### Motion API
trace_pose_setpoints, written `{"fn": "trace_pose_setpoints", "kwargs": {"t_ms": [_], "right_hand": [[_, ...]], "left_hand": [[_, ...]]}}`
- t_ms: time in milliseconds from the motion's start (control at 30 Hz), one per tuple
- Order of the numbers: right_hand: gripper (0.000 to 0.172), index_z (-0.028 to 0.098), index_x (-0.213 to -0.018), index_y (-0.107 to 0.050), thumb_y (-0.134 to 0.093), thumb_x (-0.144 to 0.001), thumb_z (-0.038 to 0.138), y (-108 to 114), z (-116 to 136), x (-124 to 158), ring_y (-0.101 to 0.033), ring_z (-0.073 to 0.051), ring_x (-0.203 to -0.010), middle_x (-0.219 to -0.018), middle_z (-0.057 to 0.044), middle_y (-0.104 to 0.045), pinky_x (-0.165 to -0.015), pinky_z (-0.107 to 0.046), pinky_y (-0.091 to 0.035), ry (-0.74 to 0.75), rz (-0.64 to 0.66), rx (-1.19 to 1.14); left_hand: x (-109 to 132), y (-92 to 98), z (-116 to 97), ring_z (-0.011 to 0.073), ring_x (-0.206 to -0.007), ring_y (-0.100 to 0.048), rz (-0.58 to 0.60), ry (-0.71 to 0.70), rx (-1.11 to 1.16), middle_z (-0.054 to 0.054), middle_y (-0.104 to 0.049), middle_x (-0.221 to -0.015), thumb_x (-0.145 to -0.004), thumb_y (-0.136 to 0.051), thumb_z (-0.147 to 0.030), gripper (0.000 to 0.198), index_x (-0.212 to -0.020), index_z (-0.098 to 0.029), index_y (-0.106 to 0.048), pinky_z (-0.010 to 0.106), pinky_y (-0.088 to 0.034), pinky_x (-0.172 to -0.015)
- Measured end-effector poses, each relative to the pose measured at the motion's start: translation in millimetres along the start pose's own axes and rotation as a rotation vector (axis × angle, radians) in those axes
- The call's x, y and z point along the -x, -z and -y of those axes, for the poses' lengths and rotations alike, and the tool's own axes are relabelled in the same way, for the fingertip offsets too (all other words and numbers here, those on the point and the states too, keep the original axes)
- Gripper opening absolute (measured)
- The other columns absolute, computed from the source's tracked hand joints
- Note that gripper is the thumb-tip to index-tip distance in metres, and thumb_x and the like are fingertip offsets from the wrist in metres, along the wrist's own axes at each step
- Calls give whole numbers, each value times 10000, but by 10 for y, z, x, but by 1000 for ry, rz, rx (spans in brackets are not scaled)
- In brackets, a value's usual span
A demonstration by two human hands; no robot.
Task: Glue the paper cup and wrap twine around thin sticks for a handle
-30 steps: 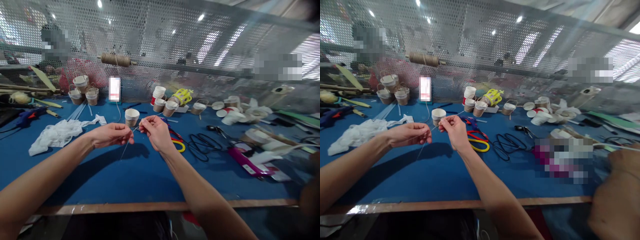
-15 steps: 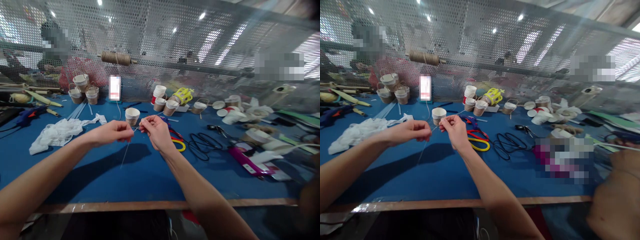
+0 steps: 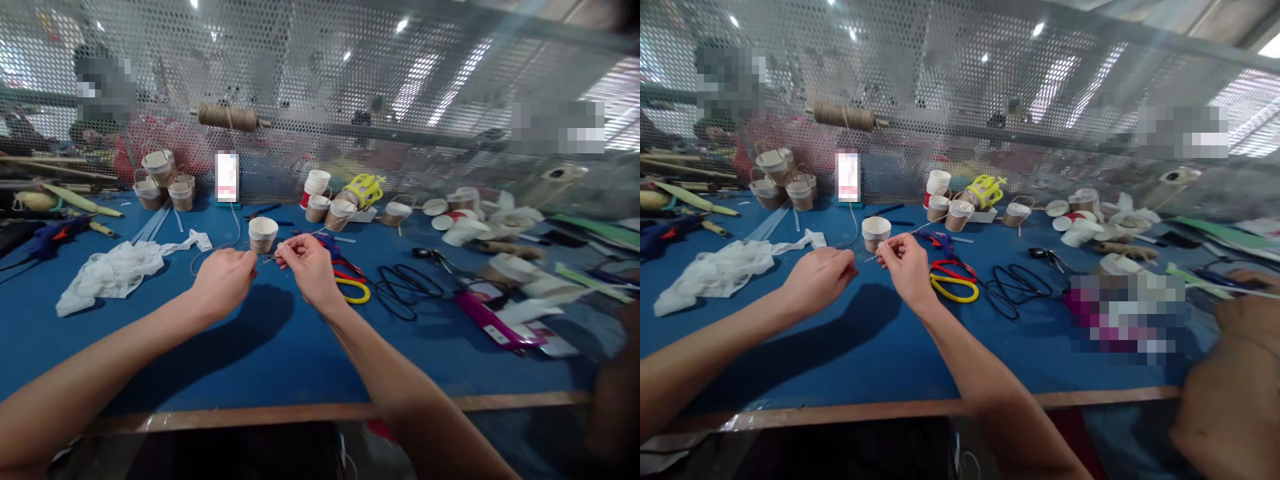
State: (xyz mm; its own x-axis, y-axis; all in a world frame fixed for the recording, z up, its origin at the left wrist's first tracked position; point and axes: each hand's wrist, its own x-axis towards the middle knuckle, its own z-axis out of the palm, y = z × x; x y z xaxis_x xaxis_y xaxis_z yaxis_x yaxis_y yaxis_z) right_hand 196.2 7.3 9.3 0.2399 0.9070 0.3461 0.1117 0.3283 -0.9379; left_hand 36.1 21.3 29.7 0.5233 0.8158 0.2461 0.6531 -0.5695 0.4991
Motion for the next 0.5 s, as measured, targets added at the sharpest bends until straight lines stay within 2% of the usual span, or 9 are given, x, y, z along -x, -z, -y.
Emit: {"fn": "trace_pose_setpoints", "kwargs": {"t_ms": [33, 67, 167, 233, 300, 400, 467, 500], "right_hand": [[154, 164, -709, -515, -634, -698, 262, 0, -5, -5, -562, -91, -518, -602, 17, -604, -499, -235, -453, -7, -3, -18], [160, 165, -712, -518, -638, -694, 269, 2, -7, -10, -562, -91, -524, -609, 18, -607, -505, -235, -454, -17, -2, -51], [183, 170, -707, -523, -661, -670, 284, 11, 2, -27, -562, -87, -539, -620, 24, -610, -520, -232, -453, -60, 13, -179], [195, 172, -697, -524, -677, -652, 285, 15, 22, -30, -557, -82, -534, -613, 30, -607, -520, -227, -447, -85, 22, -242], [202, 172, -691, -524, -685, -643, 284, 16, 45, -25, -554, -80, -528, -608, 32, -607, -517, -226, -443, -102, 34, -274], [202, 175, -695, -520, -680, -650, 289, 18, 68, -15, -552, -83, -528, -601, 33, -604, -514, -230, -443, -112, 57, -276], [192, 175, -702, -520, -669, -662, 291, 18, 55, -12, -552, -87, -528, -597, 31, -605, -511, -233, -442, -97, 58, -231], [189, 173, -699, -522, -666, -666, 290, 14, 38, -12, -551, -88, -526, -595, 28, -606, -508, -234, -441, -90, 48, -192]], "left_hand": [[-4, 27, 3, 145, -606, -464, 24, -8, 9, 17, -521, -595, -742, -528, -168, 111, -638, -158, -492, 279, -325, -589], [-12, 52, 22, 135, -587, -458, 97, -4, 101, 12, -523, -588, -753, -529, -200, 117, -647, -156, -500, 271, -325, -577], [-48, 86, 137, 98, -560, -447, 382, 62, 693, 1, -543, -621, -800, -494, -349, 218, -720, -150, -531, 238, -326, -553], [-59, 53, 212, 81, -574, -456, 496, 125, 1051, 7, -568, -693, -771, -543, -395, 249, -770, -146, -537, 226, -330, -563], [-50, -17, 247, 79, -577, -463, 568, 156, 1276, 4, -571, -690, -696, -637, -407, 290, -757, -150, -518, 225, -332, -572], [-24, -113, 226, 79, -527, -417, 598, 125, 1359, -43, -476, -547, -659, -659, -442, 342, -674, -161, -465, 226, -315, -550], [-16, -132, 189, 79, -502, -387, 557, 101, 1174, -55, -427, -516, -691, -623, -425, 322, -630, -167, -440, 226, -307, -533], [-16, -127, 168, 84, -502, -387, 506, 93, 991, -51, -429, -519, -707, -606, -389, 291, -617, -169, -439, 228, -308, -530]]}}
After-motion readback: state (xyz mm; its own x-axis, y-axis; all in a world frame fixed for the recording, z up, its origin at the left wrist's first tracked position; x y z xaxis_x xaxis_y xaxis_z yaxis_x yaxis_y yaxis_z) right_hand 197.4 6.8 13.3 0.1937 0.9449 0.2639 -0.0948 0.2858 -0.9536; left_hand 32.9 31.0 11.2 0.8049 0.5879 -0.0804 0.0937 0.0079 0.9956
